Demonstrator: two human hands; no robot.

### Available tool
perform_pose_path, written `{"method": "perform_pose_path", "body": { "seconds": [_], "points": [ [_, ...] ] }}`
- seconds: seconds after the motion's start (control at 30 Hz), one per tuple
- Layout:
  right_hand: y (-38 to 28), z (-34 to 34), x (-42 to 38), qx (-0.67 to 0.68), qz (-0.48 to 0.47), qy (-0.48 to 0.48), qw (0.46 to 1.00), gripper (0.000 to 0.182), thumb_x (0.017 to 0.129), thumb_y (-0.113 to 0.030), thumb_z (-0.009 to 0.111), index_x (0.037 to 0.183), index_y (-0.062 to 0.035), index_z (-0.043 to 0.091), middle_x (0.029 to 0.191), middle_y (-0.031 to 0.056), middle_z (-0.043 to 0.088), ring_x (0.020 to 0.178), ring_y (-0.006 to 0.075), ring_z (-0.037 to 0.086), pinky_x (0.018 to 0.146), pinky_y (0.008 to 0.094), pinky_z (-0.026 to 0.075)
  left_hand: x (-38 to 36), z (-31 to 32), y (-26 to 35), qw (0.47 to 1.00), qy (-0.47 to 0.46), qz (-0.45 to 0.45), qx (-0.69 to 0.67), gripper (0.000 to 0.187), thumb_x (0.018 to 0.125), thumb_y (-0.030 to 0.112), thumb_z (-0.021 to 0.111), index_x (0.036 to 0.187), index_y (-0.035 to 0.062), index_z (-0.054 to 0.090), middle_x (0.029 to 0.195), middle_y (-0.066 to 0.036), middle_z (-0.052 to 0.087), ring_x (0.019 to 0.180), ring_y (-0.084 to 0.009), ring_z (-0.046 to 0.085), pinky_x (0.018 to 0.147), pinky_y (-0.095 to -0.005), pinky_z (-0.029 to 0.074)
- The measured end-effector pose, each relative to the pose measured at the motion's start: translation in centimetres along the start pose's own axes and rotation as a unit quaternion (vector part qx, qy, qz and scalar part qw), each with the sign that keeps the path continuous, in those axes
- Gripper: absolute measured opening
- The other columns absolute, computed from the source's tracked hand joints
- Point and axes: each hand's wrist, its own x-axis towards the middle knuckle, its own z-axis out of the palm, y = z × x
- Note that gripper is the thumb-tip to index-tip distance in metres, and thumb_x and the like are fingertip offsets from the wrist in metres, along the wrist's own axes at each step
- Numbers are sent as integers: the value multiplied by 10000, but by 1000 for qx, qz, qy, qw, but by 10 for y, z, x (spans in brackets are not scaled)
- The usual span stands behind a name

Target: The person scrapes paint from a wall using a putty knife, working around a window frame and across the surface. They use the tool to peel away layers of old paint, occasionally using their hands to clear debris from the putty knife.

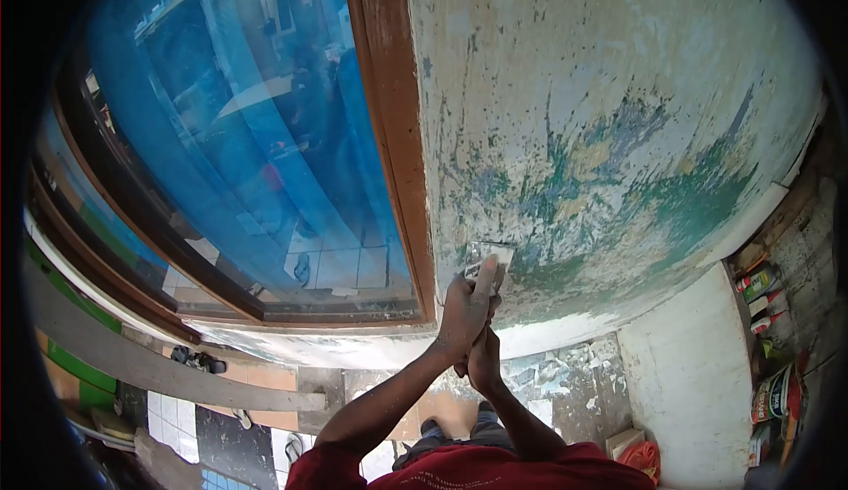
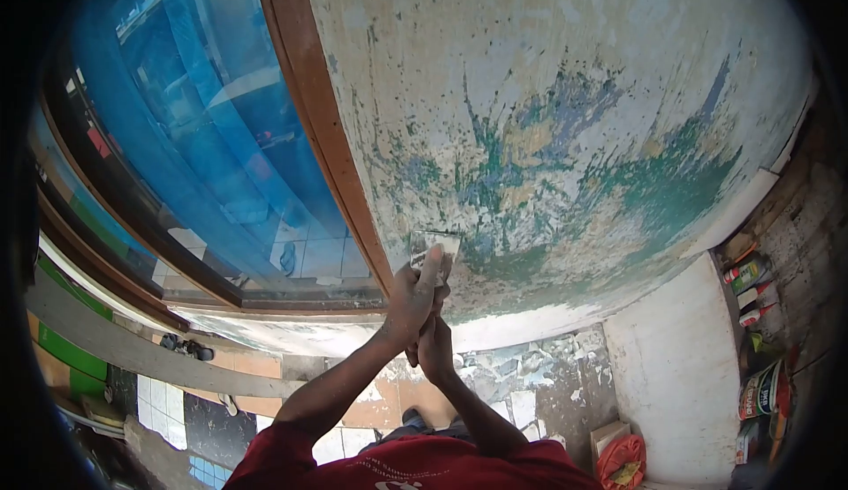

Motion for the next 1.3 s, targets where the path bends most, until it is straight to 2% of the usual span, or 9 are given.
{"method": "perform_pose_path", "body": {
  "seconds": [0.33,0.57,0.7,0.97,1.07,1.1,1.2,1.23,1.3],
  "points": [
    [4,-1,-7,62,43,-6,997,400,1001,-325,229,806,-41,432,501,2,398,349,92,372,321,245,308,-2,-3,-13,998,-25,-47,-12,629,898,548,457,464,102,368,438,35,360,378,-61,342,365,-248,260],
    [-9,-5,7,46,13,-33,998,419,994,-404,235,830,-71,430,484,-9,354,326,89,321,302,254,270,2,5,8,999,-11,35,7,588,906,527,458,514,92,407,455,26,386,382,-63,356,362,-246,273],
    [-2,-5,-7,-12,26,-1,1000,449,986,-434,220,782,-82,408,478,-9,343,322,92,316,299,255,267,-6,6,-3,999,10,-45,-27,585,902,529,464,514,93,417,456,21,398,383,-61,367,354,-250,269],
    [-32,-2,-3,24,44,-36,998,449,997,-372,189,737,-66,389,489,10,397,339,91,378,324,252,308,-5,11,16,999,29,-18,-29,565,902,510,481,520,99,419,457,34,393,377,-59,361,357,-235,259],
    [-33,-3,-6,-56,34,-20,998,468,988,-426,199,738,-82,393,475,-4,339,319,93,308,297,252,258,-2,7,2,998,9,-45,-48,563,906,508,475,529,92,435,466,28,406,385,-55,370,361,-231,270],
    [-30,-9,3,-36,28,-55,997,468,990,-420,197,722,-87,388,473,-3,335,316,97,308,295,251,264,1,10,11,998,29,5,-50,580,897,523,480,525,79,451,465,22,412,385,-51,375,360,-230,276],
    [-47,-1,5,0,-26,-59,998,450,995,-392,207,699,-92,367,474,6,335,313,103,310,292,252,261,3,4,22,995,-43,17,-90,482,907,494,484,644,90,487,509,32,409,395,-47,358,360,-211,246],
    [-44,0,2,7,1,-49,999,447,996,-388,208,699,-92,364,476,8,334,314,105,310,291,250,262,-7,13,27,998,59,37,-13,486,906,500,484,641,93,476,508,38,395,393,-39,335,360,-211,235],
    [-36,1,-7,29,51,-30,998,447,996,-386,208,700,-89,362,481,11,333,317,104,310,292,245,268,-8,7,11,999,7,-7,-49,497,904,503,485,635,85,469,507,35,391,396,-39,333,360,-213,237]
  ]
}}
